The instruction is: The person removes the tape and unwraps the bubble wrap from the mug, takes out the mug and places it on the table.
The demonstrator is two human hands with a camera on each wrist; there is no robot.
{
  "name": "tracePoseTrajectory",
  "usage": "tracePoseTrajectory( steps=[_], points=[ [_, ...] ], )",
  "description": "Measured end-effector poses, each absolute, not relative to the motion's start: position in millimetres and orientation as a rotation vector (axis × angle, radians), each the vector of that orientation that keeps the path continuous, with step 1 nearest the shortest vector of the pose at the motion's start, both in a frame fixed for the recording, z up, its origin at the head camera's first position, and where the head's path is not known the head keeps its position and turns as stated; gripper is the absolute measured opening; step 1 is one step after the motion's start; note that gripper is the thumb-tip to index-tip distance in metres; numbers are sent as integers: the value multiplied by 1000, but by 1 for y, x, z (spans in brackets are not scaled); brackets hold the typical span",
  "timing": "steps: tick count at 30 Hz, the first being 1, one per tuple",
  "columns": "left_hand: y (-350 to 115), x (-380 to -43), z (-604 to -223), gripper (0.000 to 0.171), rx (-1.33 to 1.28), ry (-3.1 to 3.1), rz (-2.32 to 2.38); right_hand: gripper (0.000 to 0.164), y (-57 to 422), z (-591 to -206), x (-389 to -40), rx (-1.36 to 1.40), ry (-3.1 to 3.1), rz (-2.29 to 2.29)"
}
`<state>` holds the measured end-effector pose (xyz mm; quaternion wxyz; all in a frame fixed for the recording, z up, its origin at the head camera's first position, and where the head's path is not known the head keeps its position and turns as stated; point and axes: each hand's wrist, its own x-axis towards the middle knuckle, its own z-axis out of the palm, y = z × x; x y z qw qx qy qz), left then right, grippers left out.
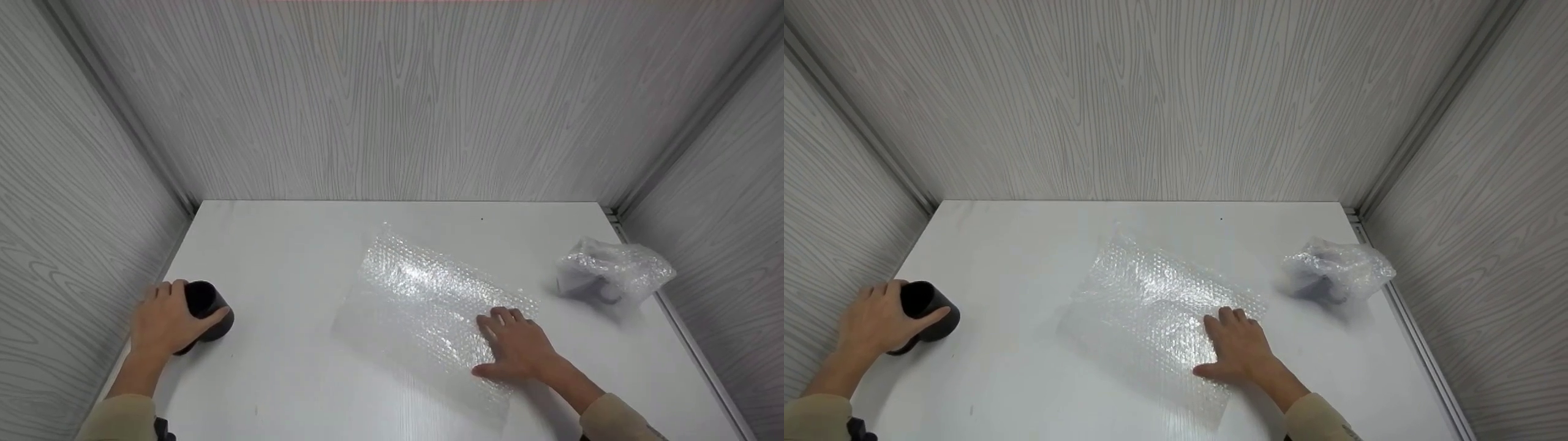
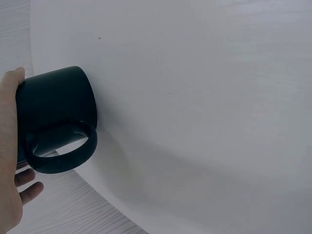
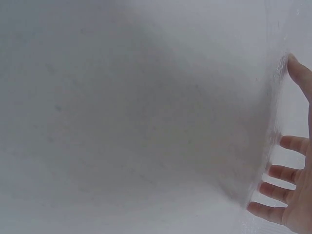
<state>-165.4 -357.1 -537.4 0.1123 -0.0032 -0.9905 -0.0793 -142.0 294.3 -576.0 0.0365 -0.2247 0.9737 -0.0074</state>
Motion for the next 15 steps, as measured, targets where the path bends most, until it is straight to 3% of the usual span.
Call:
tracePoseTrajectory(
  steps=[15],
  points=[
    [-342,-165,-534,112,24,-2873,-220,104,293,-576,-141,-702,2986,-18]
  ],
)
